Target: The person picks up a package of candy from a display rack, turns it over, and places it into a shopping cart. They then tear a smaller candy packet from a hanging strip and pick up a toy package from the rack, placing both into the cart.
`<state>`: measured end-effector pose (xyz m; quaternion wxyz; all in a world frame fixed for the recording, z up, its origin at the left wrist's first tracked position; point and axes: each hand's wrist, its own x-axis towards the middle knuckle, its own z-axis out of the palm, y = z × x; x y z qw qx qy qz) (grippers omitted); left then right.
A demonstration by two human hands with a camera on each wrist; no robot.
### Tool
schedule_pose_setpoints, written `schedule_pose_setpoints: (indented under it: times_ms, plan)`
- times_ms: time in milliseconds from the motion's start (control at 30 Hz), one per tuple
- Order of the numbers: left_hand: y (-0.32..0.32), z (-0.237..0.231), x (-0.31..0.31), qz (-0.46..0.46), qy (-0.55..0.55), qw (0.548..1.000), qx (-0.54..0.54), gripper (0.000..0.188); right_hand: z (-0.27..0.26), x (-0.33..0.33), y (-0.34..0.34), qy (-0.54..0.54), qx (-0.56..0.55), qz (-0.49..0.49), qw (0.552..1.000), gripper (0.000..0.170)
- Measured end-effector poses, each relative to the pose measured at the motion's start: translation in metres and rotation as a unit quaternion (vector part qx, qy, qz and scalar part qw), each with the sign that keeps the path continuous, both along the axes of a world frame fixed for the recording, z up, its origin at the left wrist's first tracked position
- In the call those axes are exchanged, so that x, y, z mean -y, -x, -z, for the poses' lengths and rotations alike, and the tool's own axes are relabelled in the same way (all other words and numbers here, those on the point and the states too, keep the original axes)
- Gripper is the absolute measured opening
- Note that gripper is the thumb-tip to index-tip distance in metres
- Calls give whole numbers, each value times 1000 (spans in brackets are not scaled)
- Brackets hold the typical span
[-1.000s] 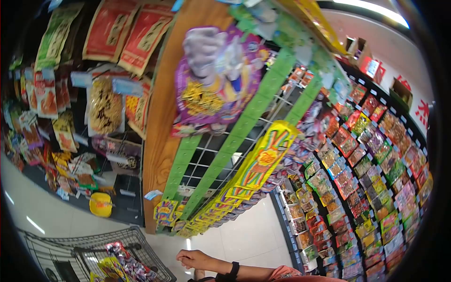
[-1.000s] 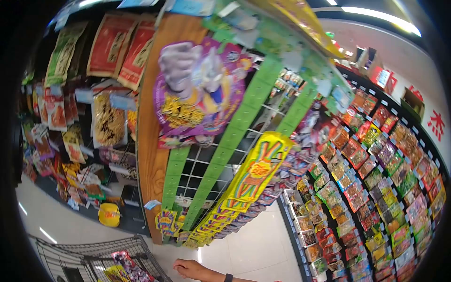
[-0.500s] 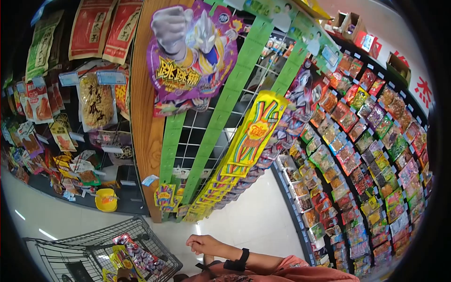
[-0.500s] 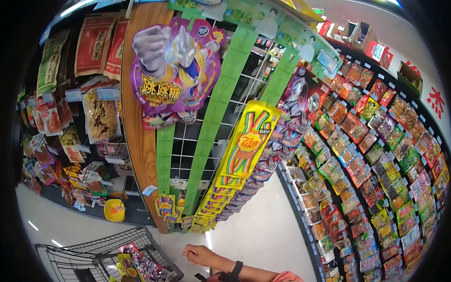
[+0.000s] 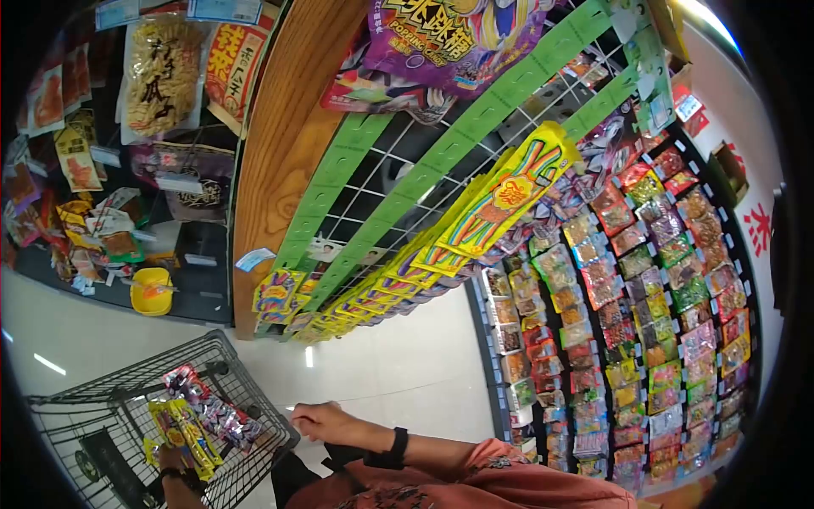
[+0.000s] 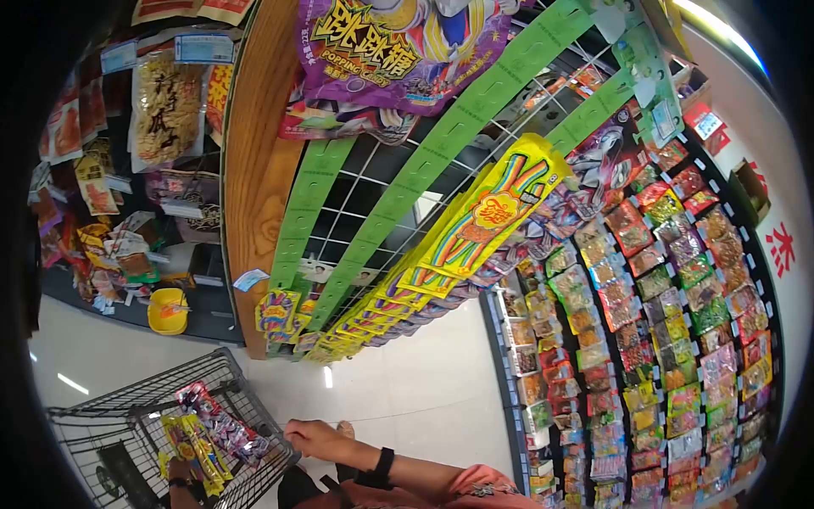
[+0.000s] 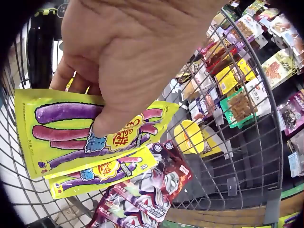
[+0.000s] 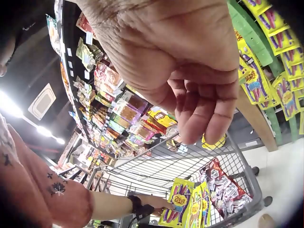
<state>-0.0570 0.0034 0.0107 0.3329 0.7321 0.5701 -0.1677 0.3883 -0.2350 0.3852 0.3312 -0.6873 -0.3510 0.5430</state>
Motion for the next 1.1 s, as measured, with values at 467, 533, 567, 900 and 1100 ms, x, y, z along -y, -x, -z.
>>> schedule_pose_setpoints:
  times_ms: [467,533,567,900,1100]
  plan:
    - [26,60,18,226,33,965,-133,44,51,-14,24,85,-49,-41,994,13]
    - [41,135,34,64,15,997,-28,32,56,-16,29,111,-116,26,987,18]
    - [26,67,33,-73,12,997,33,32,48,-23,32,148,-86,-3,985,18]
    - [-22,6,18,-227,-65,968,-86,44,63,-32,41,209,-68,-27,975,20]
    - [-100,-8,2,-107,-115,981,112,59,75,-40,40,189,-74,-19,979,21]
